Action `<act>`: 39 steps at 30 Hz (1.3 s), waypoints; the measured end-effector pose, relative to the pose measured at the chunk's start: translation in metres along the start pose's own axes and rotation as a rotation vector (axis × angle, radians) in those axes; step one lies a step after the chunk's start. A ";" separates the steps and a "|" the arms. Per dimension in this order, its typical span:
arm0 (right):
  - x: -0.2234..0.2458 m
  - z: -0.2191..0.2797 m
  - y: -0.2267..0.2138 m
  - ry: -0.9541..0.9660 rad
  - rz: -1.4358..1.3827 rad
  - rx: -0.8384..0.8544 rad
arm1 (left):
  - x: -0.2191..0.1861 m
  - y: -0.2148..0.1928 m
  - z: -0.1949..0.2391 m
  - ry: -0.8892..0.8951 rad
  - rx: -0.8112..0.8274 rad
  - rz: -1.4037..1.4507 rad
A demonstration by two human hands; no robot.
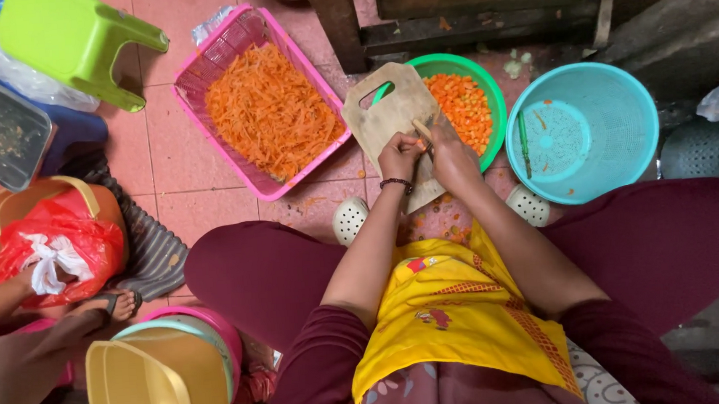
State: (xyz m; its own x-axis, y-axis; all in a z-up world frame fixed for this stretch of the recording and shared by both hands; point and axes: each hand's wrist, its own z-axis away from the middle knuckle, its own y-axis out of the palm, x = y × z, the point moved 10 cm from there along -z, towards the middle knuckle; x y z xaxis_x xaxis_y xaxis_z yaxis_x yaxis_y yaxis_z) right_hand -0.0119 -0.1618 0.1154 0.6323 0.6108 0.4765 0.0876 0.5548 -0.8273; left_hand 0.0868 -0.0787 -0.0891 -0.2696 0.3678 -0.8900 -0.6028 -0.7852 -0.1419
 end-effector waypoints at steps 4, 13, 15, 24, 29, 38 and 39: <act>0.013 0.004 0.008 -0.116 -0.017 -0.052 | -0.005 0.001 0.002 0.023 0.028 -0.044; -0.039 0.006 0.026 0.115 -0.221 0.028 | -0.082 0.013 0.064 0.378 0.043 -0.698; -0.050 0.001 0.032 0.081 -0.103 0.001 | -0.070 0.003 0.060 0.344 -0.009 -0.518; -0.044 -0.005 0.049 0.065 0.027 0.036 | -0.047 0.000 0.035 0.220 -0.026 -0.448; -0.043 -0.008 0.070 0.083 0.035 0.084 | -0.040 -0.002 0.035 0.182 -0.040 -0.489; -0.070 -0.022 0.100 0.064 -0.022 0.049 | -0.039 -0.002 0.030 0.187 -0.070 -0.486; -0.071 -0.026 0.097 0.040 -0.055 0.017 | -0.045 -0.003 0.030 0.193 -0.086 -0.483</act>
State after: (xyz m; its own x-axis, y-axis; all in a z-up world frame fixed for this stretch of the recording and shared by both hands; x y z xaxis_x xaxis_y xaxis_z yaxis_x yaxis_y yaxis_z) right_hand -0.0282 -0.1656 -0.0065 0.6572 0.5562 0.5087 0.1101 0.5968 -0.7948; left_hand 0.0783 -0.0776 -0.0360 0.1718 0.6062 -0.7766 -0.5584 -0.5895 -0.5837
